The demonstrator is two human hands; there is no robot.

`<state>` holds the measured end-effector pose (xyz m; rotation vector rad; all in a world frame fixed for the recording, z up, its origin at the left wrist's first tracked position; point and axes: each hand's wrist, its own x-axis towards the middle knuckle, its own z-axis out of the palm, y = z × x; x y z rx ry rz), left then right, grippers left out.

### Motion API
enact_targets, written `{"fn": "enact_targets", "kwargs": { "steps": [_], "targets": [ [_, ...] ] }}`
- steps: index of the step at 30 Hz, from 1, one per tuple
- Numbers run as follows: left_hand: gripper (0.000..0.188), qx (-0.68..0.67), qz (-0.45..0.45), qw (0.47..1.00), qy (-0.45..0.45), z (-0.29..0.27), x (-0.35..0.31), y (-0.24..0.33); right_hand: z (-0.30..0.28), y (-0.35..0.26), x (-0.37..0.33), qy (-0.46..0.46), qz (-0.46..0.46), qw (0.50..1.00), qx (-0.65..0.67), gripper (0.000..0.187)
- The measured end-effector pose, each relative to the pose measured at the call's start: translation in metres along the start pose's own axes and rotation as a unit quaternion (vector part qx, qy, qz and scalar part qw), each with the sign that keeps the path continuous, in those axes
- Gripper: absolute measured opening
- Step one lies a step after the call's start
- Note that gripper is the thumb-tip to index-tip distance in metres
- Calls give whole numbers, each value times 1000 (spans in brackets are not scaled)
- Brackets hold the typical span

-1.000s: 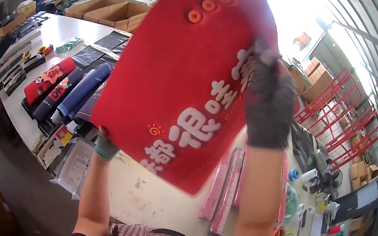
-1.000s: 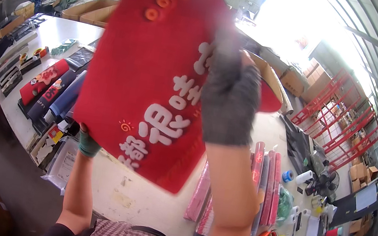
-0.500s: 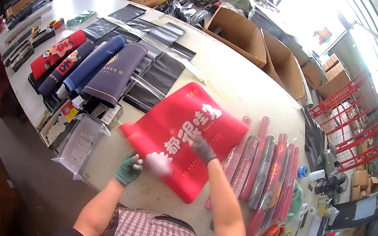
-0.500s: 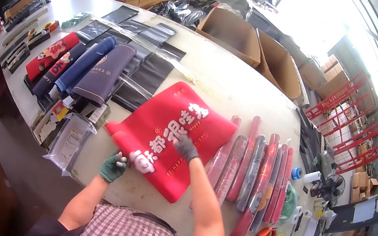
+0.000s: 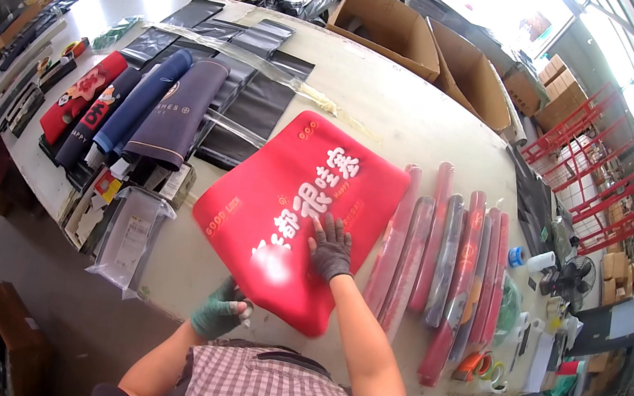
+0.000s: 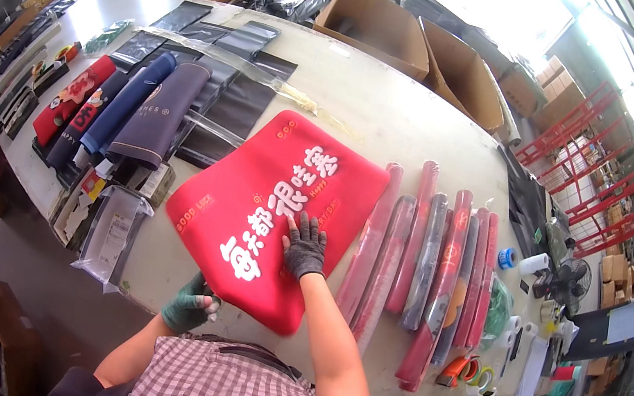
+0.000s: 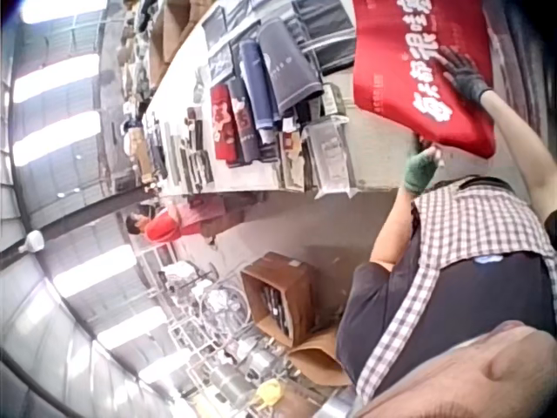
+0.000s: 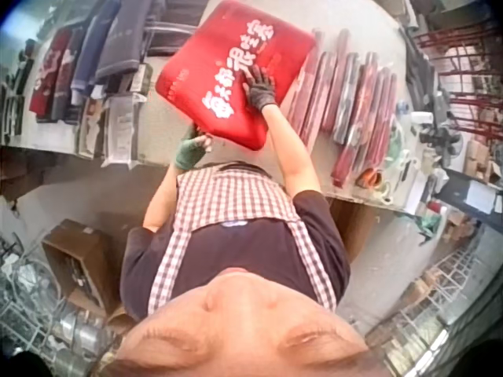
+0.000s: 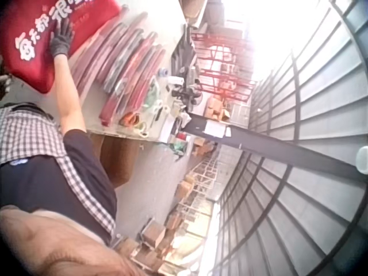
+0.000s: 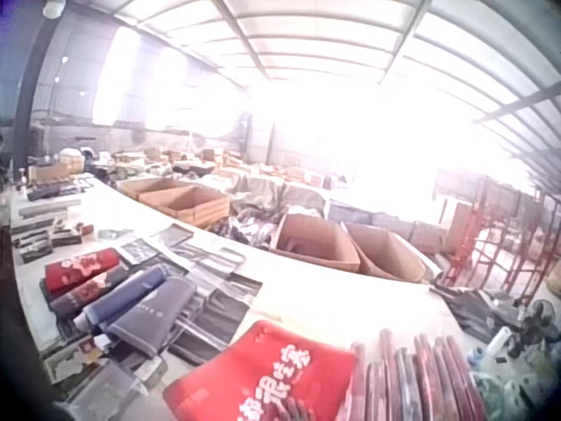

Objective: The person unrolls several rolled-up mats from their plastic packaging on a large table. They handle each mat individually, removing the plastic wrap and unrolling the mat to reveal its design before placing it on the table. The mats vary in color and pattern, including red, blue, and black designs.

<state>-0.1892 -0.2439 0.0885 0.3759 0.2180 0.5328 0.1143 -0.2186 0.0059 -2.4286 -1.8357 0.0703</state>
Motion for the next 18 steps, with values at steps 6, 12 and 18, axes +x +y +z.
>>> {"fn": "enact_targets", "kwargs": {
  "steps": [6,12,18],
  "targets": [
    [18,67,55,962,258,-24,-11,-15,-2,-4,-9,48,11,997,66,55],
    [25,48,61,914,398,-51,-26,-31,9,3,-75,229,190,921,253,54],
    [49,118,63,931,338,-52,-26,-39,-35,15,-110,131,374,485,779,63]
  ]
}}
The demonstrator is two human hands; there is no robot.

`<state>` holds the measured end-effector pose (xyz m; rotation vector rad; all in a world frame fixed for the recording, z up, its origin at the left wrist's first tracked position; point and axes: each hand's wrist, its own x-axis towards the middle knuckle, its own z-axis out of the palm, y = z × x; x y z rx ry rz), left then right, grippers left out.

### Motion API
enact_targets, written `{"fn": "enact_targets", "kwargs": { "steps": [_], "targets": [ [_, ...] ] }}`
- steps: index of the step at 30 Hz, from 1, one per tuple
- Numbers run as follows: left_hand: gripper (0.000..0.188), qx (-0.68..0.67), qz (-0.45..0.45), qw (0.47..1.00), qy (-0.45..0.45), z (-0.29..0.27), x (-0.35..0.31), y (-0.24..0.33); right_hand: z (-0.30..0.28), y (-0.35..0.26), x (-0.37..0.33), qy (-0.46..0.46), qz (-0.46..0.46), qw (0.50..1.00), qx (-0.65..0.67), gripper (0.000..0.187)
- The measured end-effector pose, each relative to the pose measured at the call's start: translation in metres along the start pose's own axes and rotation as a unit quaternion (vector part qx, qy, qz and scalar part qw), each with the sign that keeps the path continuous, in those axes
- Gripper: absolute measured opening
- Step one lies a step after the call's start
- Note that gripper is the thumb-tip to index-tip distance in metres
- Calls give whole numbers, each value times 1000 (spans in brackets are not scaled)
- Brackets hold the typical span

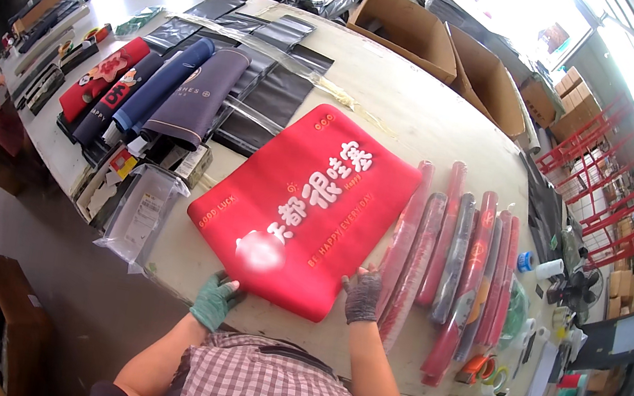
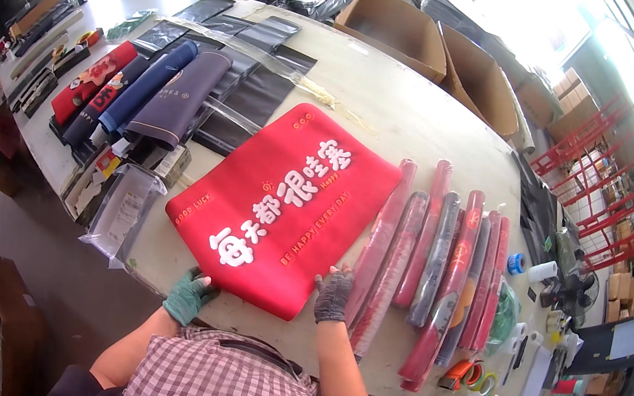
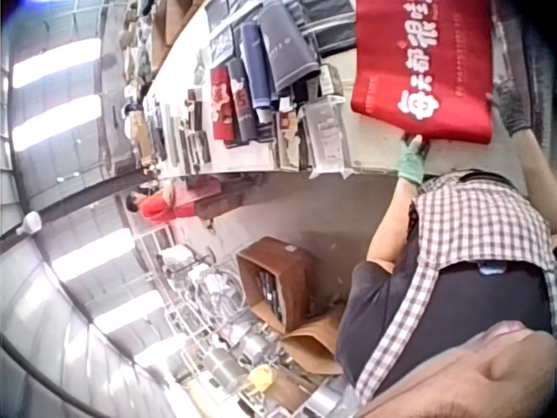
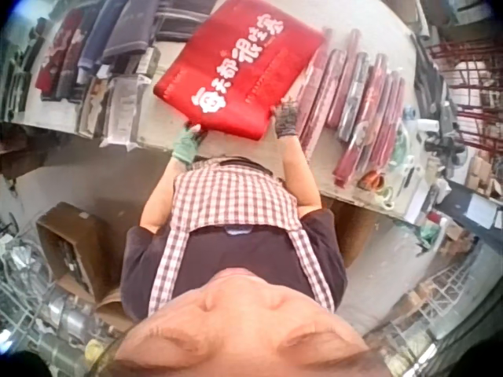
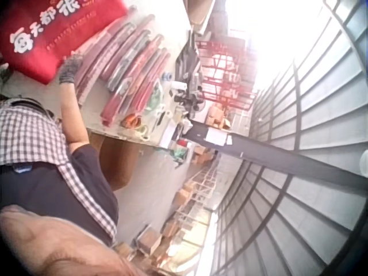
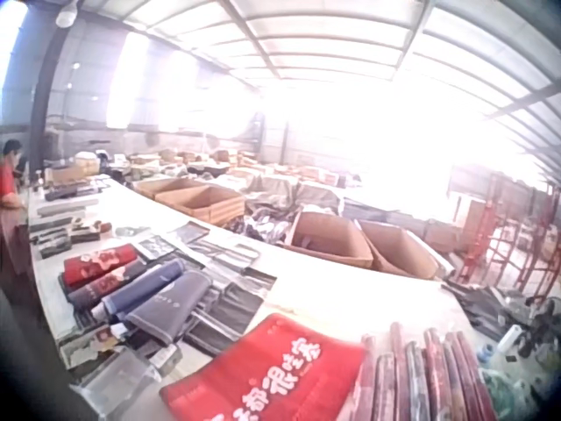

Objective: The person unrolls several rolled-up mats from their plastic packaging on a large table. They handle each mat individually, removing the plastic wrap and unrolling the mat to reveal its design before placing it on the table. The mats vary in color and pattern, including red, blue, and black designs.

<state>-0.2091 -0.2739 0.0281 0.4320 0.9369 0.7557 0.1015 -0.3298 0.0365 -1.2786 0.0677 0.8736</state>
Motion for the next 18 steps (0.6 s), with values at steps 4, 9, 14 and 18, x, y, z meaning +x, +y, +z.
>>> {"fn": "enact_targets", "kwargs": {
  "steps": [4,9,14,18],
  "targets": [
    [59,-9,17,996,-91,27,-11,0,-10,-1,8,-17,0,1000,-13,65],
    [58,-76,11,991,-110,56,-23,18,-8,-4,25,-35,89,993,-65,24],
    [62,-87,-38,989,-113,52,-43,45,7,-21,35,-70,60,996,5,29],
    [59,-62,-140,981,-116,36,-60,62,25,-36,58,-79,-79,992,57,31]
  ]
}}
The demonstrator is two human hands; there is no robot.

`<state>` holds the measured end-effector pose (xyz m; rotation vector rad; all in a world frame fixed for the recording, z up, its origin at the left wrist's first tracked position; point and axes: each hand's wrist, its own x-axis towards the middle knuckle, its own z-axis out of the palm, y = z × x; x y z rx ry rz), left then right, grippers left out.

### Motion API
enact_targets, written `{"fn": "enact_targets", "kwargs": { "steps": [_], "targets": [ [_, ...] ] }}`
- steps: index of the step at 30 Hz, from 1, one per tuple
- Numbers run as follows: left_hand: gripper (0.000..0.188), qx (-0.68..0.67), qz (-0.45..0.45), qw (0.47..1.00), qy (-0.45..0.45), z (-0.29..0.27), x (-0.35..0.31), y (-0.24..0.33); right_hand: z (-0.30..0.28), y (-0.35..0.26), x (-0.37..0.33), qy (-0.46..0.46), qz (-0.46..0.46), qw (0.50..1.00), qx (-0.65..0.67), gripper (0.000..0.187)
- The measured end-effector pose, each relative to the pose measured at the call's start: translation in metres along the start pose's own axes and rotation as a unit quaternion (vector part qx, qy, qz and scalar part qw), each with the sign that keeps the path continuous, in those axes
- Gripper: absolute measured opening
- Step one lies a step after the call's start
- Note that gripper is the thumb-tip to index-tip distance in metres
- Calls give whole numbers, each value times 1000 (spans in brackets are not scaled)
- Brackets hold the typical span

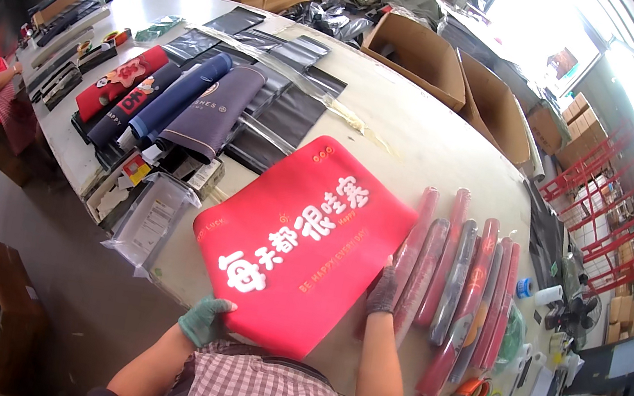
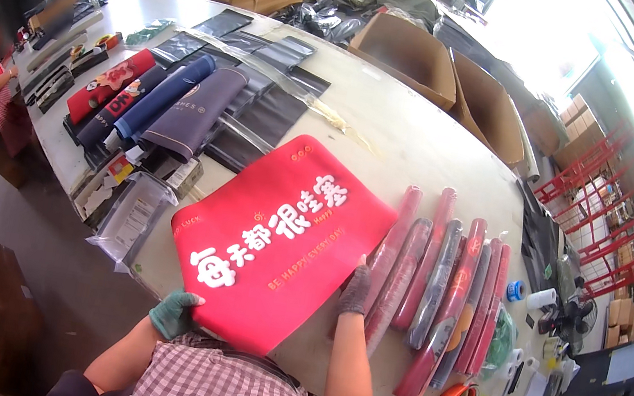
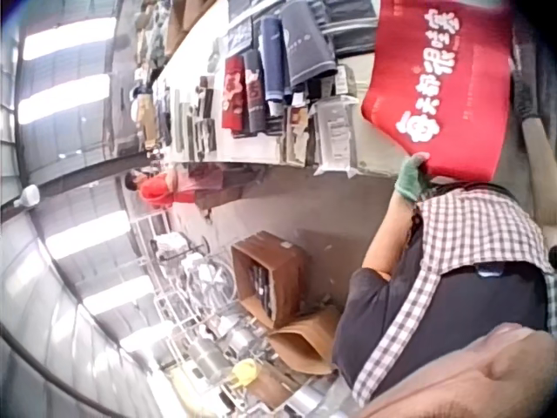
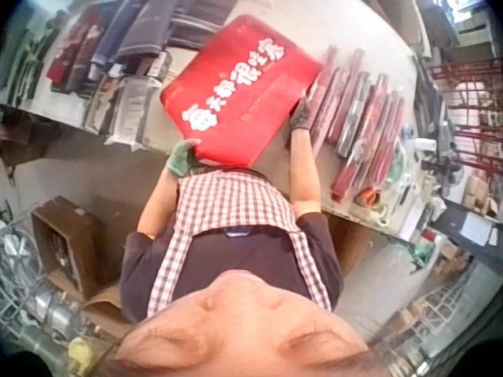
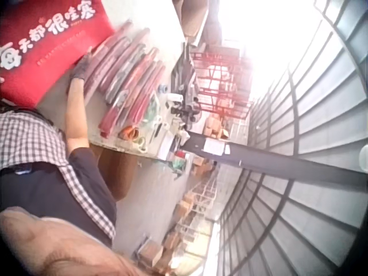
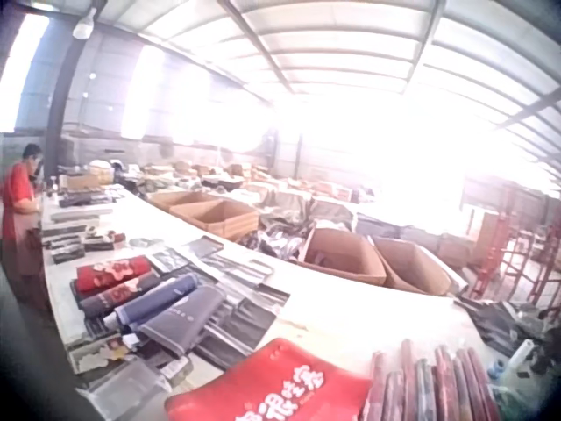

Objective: The person unrolls several rolled-up mats from their plastic packaging on a large table. They handle each mat individually, removing the plastic wrap and unrolling the mat to reveal its design before placing it on the table. The mats vary in color and pattern, including red, blue, and black designs.

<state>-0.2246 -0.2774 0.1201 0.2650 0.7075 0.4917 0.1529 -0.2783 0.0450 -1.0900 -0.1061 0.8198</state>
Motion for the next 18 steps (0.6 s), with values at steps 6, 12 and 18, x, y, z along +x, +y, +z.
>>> {"fn": "enact_targets", "kwargs": {
  "steps": [6,12,18],
  "targets": [
    [61,59,32,998,-7,6,-13,11,26,-29,39,-117,73,990,-25,25],
    [78,35,179,978,-97,51,-83,94,160,-163,-60,-194,-53,973,118,28],
    [77,98,272,956,-58,28,-104,160,252,-189,-71,-277,-85,957,-1,24]
  ]
}}
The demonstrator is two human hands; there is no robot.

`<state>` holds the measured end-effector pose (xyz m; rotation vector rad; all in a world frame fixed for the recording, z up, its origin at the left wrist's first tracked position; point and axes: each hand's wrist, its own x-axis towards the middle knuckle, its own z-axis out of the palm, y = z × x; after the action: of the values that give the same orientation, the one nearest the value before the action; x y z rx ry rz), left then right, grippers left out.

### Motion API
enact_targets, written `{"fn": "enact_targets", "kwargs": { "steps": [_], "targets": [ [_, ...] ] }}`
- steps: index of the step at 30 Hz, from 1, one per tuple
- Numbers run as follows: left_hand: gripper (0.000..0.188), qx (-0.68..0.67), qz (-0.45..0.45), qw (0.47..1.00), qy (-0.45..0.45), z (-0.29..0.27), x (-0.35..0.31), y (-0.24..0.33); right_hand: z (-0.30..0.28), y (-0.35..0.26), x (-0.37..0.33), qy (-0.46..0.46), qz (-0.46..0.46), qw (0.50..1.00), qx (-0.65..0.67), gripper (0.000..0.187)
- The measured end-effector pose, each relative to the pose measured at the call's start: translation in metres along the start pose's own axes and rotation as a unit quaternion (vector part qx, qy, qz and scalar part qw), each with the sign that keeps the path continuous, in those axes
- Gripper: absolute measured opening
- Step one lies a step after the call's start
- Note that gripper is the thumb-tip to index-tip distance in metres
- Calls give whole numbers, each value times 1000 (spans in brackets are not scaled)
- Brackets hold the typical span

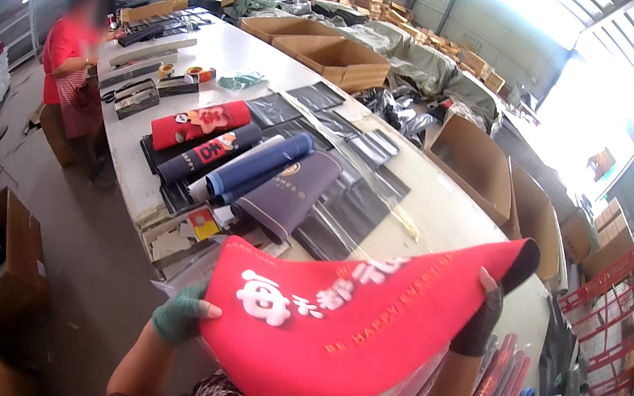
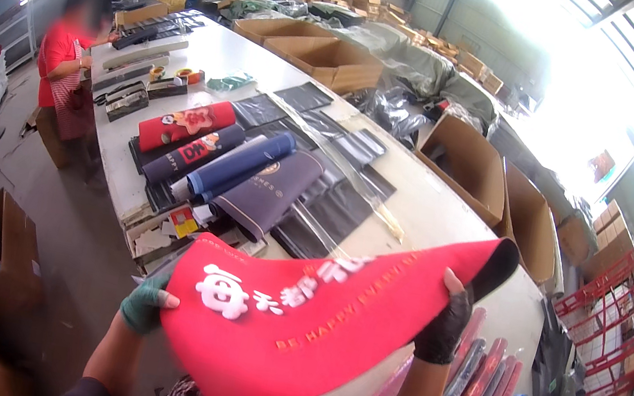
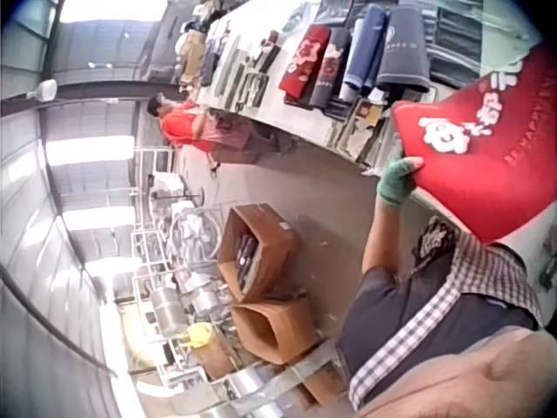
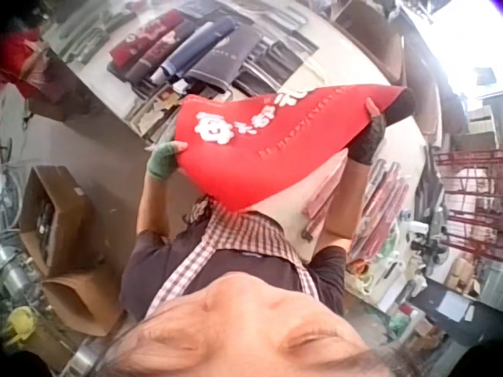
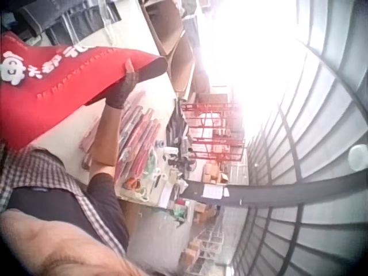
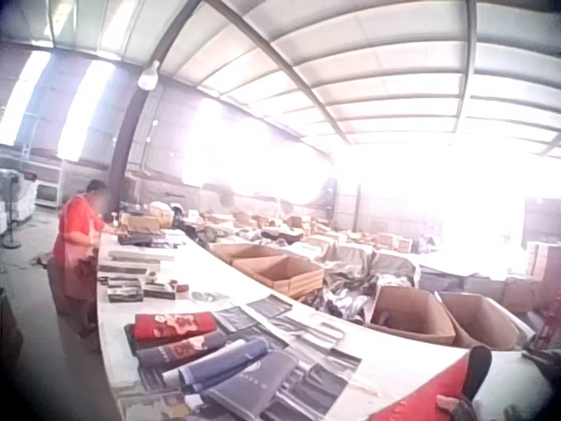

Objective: The person unrolls several rolled-up mats from their plastic packaging on a large table. They handle each mat individually, removing the plastic wrap and unrolling the mat to reveal its design before placing it on the table. The mats vary in color and pattern, including red, blue, and black designs.

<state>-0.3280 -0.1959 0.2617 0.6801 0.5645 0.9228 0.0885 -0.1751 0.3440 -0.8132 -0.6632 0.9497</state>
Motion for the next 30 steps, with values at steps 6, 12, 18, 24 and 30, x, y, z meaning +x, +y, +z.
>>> {"fn": "enact_targets", "kwargs": {
  "steps": [6,12,18,24,30],
  "targets": [
    [72,3,179,984,26,-43,41,90,117,25,83,-162,-41,986,29,27],
    [69,96,273,954,85,-131,112,171,186,75,163,-271,-23,962,10,25],
    [60,194,266,834,442,-284,137,137,109,149,66,-266,158,936,-169,47],
    [33,238,254,914,206,-151,118,75,-146,146,-85,-44,337,894,-294,35],
    [17,131,247,912,-299,72,5,115,-275,69,-180,242,163,914,-281,21]
  ]
}}
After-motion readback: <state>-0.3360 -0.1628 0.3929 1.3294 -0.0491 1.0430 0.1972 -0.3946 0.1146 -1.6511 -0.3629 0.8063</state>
